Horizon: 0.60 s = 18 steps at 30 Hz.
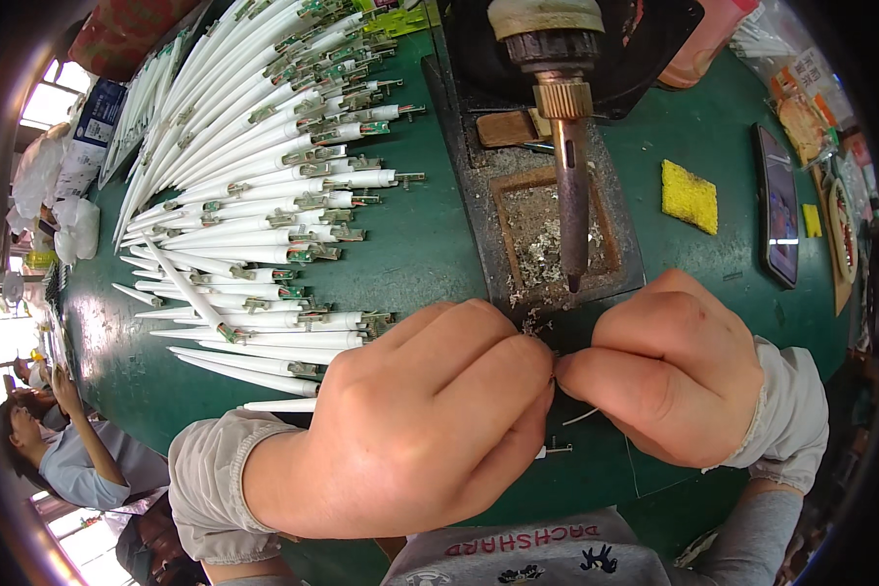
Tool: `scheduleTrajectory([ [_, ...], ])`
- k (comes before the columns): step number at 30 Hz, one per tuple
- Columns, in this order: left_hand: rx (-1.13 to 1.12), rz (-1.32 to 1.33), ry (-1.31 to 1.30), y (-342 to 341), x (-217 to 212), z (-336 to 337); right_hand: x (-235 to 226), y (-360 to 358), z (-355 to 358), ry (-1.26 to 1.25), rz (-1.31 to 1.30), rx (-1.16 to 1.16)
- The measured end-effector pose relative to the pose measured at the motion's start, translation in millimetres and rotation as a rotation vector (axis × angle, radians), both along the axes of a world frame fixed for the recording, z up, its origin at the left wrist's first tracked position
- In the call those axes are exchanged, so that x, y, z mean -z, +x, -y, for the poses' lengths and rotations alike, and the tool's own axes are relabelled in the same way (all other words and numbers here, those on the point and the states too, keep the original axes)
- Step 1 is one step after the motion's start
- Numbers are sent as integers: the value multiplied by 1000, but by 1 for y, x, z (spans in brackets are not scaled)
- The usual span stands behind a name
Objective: The person takes electronic pen components, attaches thin wires to their circuit boards, and solders them using a soldering iron and solder wire.
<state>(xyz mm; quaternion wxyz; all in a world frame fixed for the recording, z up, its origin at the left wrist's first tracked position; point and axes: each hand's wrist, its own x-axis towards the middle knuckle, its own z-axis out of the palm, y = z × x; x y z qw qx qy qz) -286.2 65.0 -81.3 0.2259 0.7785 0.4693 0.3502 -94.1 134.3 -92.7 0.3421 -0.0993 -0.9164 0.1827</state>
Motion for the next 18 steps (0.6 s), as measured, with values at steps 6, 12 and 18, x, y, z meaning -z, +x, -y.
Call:
scheduleTrajectory([
  [6,21,-24,-45,-1,-1,0,-2,1,0,15,33,5],
  [12,52,93,-232,-5,-6,-2,0,1,0,84,39,14],
  [18,34,536,-987,-12,-15,-5,3,3,-7,142,-10,-39],
])
